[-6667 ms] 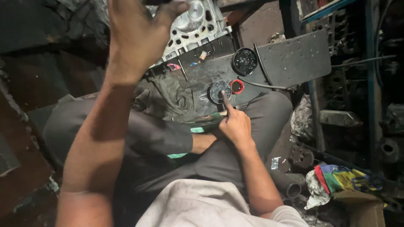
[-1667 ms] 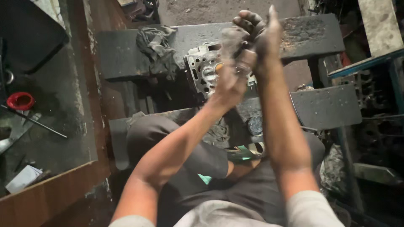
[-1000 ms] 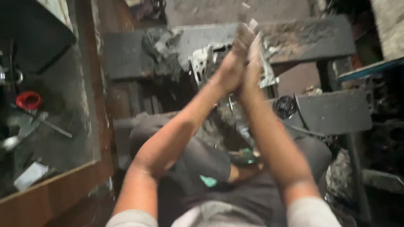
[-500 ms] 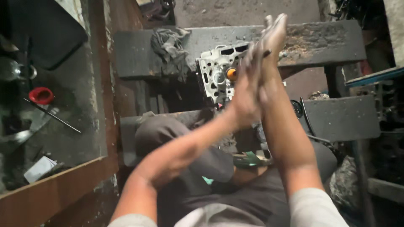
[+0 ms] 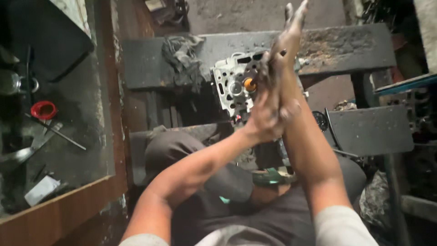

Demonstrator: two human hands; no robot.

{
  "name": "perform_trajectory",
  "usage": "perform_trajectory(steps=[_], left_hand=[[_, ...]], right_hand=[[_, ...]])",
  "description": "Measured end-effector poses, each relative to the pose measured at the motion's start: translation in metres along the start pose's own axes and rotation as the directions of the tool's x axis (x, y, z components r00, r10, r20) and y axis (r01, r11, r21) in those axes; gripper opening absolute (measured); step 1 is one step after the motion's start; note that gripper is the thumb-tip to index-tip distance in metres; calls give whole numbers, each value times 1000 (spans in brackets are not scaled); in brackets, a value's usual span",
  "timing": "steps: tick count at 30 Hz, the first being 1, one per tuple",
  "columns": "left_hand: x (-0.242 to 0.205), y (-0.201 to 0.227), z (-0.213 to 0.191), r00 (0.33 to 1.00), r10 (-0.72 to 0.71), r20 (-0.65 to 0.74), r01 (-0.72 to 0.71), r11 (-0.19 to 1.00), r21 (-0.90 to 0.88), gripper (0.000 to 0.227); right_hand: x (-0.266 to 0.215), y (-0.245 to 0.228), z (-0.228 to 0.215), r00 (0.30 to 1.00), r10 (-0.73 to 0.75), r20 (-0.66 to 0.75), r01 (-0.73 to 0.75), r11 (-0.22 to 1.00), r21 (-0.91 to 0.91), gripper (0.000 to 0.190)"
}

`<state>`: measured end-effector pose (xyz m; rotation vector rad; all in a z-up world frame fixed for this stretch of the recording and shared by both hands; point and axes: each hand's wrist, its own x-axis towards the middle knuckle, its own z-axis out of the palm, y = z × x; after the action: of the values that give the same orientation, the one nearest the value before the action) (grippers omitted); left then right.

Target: The person sits on the floor and works on a metal engine cylinder head. They use a screwdriver to manipulate components inside the cylinder head and repeatedly rub their hands together, likely to spread grease or oil, before continuing to work on the part.

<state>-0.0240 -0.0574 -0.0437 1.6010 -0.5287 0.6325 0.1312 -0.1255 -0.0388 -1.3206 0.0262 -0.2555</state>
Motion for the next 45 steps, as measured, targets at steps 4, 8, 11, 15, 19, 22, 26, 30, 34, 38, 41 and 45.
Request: perform_trajectory(steps=[4, 8, 11, 15, 19, 22, 26, 30, 34, 38, 41, 45], left_hand=[[73, -64, -20, 937, -323, 134, 328, 676, -661, 79], [34, -39, -1, 954, -267, 134, 289, 712, -639, 79], [-19, 19, 4, 994, -105, 33, 108, 987, -118, 75], [29, -27, 2, 950, -281, 133, 300, 714, -633, 84], [77, -64, -16, 904, -382, 189, 415, 683, -601, 90], [21, -16, 11, 813, -556, 170, 452, 421, -786, 86], [-18, 17, 4, 1000, -9, 6, 8, 995, 100, 69], [64, -66, -15, 926, -360, 117, 333, 631, -700, 76], [33, -44, 0, 962, -236, 140, 270, 727, -631, 81], [2, -22, 7, 994, -104, 27, 107, 983, -148, 70], [17, -53, 16, 966, -250, 67, 251, 842, -479, 75], [54, -83, -5, 921, -354, 160, 389, 834, -391, 77]], right_hand=[[-143, 21, -22, 957, 15, 291, -10, 1000, -20, 79], [-74, 33, -29, 983, 19, 184, -25, 999, 33, 80], [7, 20, -4, 993, -116, 22, 116, 993, -18, 83], [-64, 32, -35, 903, -259, 342, 303, 949, -83, 78], [-164, 23, -16, 951, 93, 294, -139, 980, 141, 66], [-87, 28, -23, 985, 49, 163, -58, 997, 49, 70], [-8, 11, -14, 995, -53, 79, 51, 998, 27, 75], [-144, 24, -21, 961, 20, 277, -27, 999, 19, 81], [-79, 31, -26, 978, 48, 201, -57, 998, 38, 78], [11, 12, -1, 990, -85, 112, 85, 996, 5, 77], [-71, 26, -40, 932, -8, 363, -20, 997, 71, 78], [-162, 25, -24, 953, 117, 278, -114, 993, -27, 79]])
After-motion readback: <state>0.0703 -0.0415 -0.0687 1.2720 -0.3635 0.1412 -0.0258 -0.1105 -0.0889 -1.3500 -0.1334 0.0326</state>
